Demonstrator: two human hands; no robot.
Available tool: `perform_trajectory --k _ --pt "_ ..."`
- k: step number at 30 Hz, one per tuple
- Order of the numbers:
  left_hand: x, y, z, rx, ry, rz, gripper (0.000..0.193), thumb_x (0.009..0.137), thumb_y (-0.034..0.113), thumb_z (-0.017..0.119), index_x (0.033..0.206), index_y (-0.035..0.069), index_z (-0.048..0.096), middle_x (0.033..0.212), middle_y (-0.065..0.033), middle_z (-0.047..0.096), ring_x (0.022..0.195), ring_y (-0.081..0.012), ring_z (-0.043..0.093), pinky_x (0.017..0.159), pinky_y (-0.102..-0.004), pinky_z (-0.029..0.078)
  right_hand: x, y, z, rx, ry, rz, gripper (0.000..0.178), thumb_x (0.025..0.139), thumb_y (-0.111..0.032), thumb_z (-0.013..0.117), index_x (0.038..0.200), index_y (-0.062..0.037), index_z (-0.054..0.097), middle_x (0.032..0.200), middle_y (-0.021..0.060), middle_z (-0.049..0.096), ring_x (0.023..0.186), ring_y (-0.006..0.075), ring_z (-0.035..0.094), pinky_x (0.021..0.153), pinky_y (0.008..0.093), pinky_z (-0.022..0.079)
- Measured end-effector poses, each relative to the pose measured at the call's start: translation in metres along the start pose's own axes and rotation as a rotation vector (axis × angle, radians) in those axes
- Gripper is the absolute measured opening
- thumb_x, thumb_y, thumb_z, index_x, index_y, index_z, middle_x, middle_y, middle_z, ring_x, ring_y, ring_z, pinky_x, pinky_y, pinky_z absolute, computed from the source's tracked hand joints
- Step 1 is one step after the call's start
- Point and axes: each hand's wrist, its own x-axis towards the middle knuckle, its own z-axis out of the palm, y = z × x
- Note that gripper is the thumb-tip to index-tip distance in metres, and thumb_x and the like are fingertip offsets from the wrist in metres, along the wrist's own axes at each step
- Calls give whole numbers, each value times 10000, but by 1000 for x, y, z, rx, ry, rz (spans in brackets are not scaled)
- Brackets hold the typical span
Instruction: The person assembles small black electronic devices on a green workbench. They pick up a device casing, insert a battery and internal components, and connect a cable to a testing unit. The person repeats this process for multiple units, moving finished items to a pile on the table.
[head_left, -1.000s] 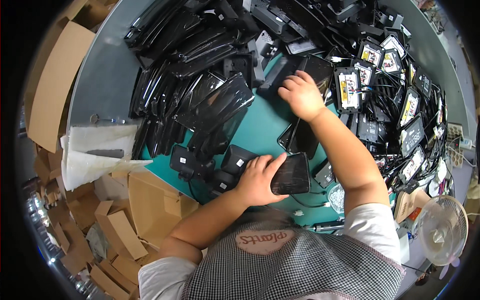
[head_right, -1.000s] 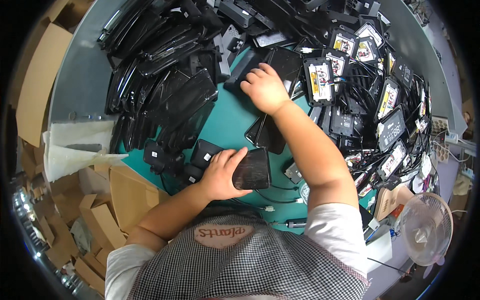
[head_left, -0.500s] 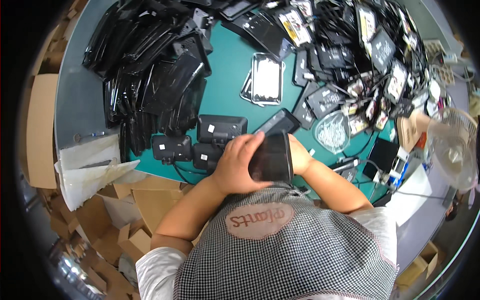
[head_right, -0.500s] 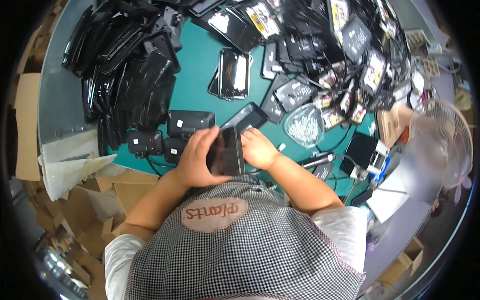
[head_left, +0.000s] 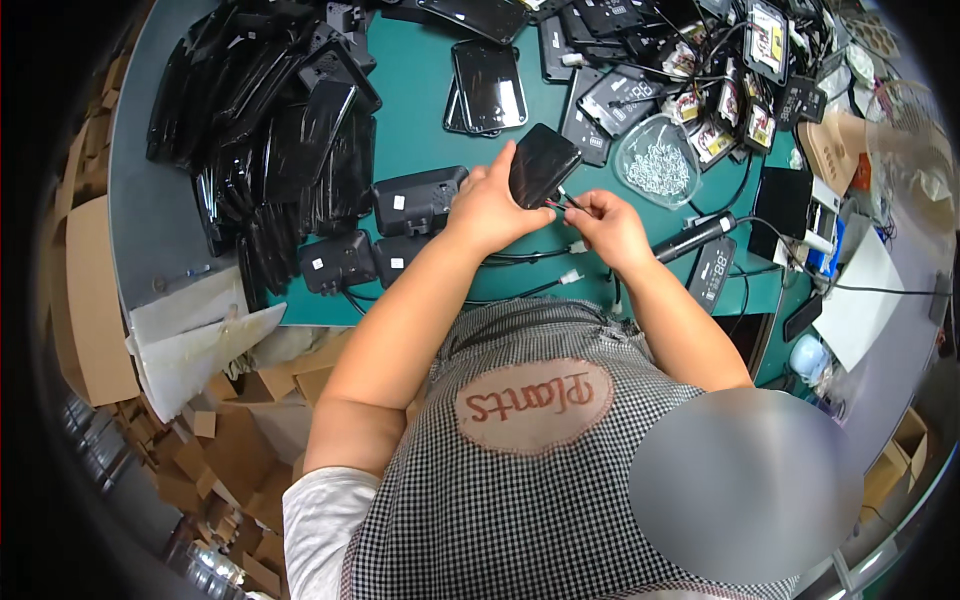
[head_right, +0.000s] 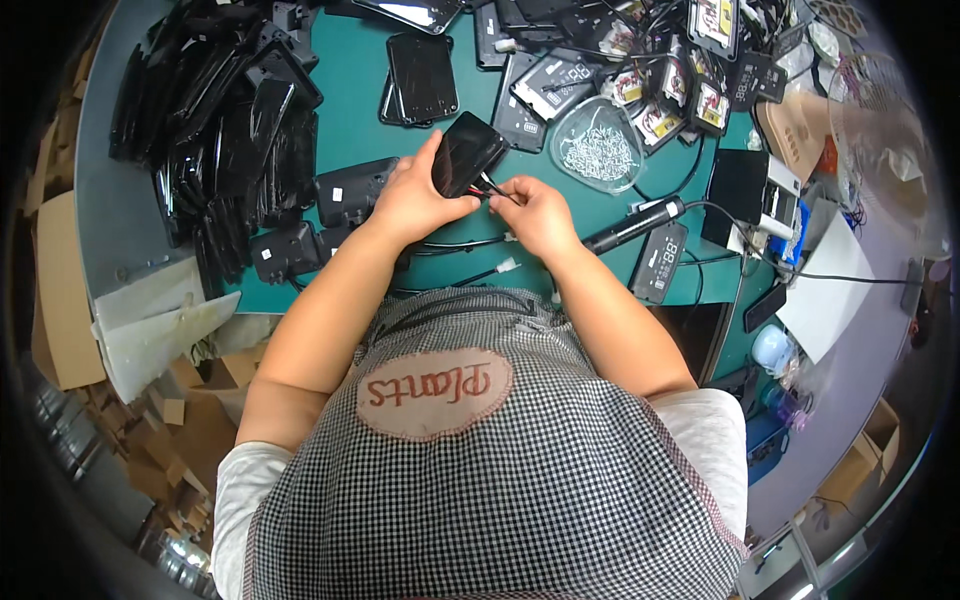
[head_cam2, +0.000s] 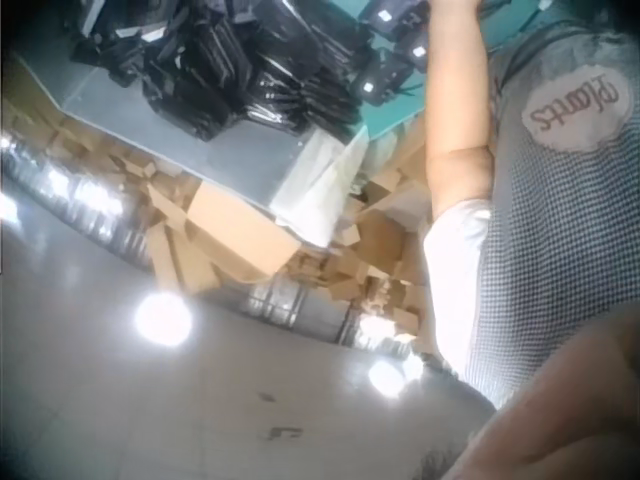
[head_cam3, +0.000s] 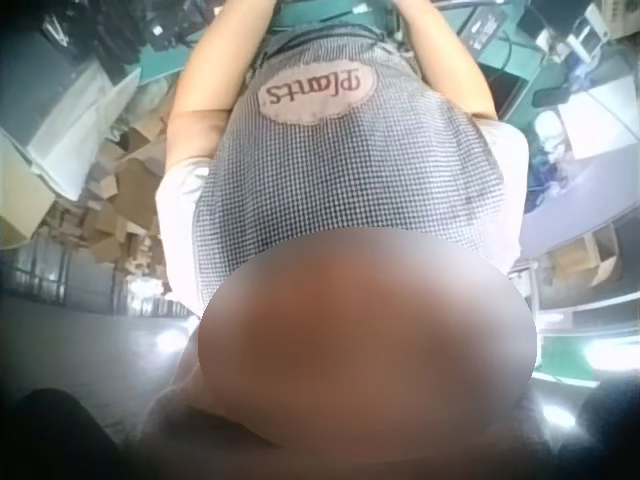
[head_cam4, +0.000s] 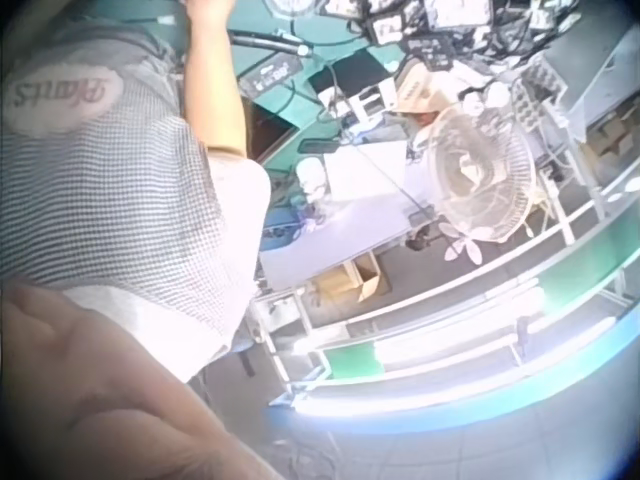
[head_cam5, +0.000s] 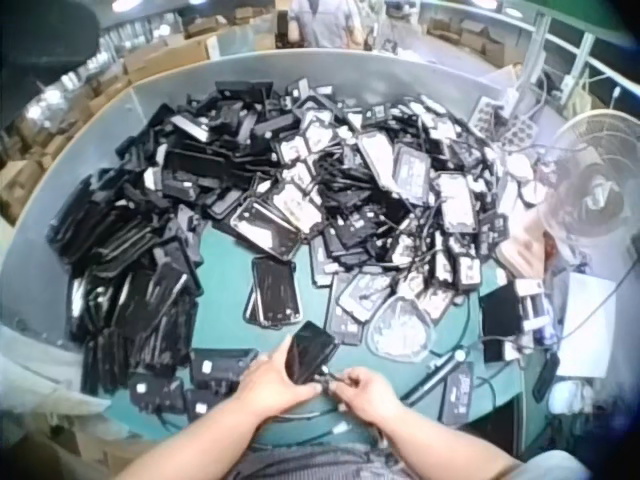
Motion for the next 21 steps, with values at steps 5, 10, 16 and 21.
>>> perform_trajectory --k 5,10,16,21 --pt "18 -7 19 260 14 -42 1149 615 558 812 1550 207 245 1334 -197 508 1248 -351 516 1033 -444 420 16 20 19 -427 128 -53 156 844 -179 684 907 -40 654 811 138 674 715 266 655 648 362 506" --pt "24 0 27 353 -4 -72 1158 608 560 822 1552 229 238 1345 -197 504 1259 -345 508 1050 -451 397 19 48 30 -447 305 -354 184 841 -209 685 930 -48 682 895 144 687 823 330 655 737 415 527" --pt "28 -1 26 332 -12 -107 1163 609 547 832 1555 234 233 1341 -187 503 1257 -338 505 1039 -451 402 11 43 21 -639 155 -527 150 881 -222 643 938 -101 709 927 112 689 853 325 664 756 435 530" --pt "24 4 24 332 -28 -98 1150 611 524 835 1551 232 240 1338 -177 495 1260 -330 495 1046 -459 393 35 32 15 -616 33 -90 230 856 -305 643 930 -99 712 934 138 704 837 350 667 756 448 535"
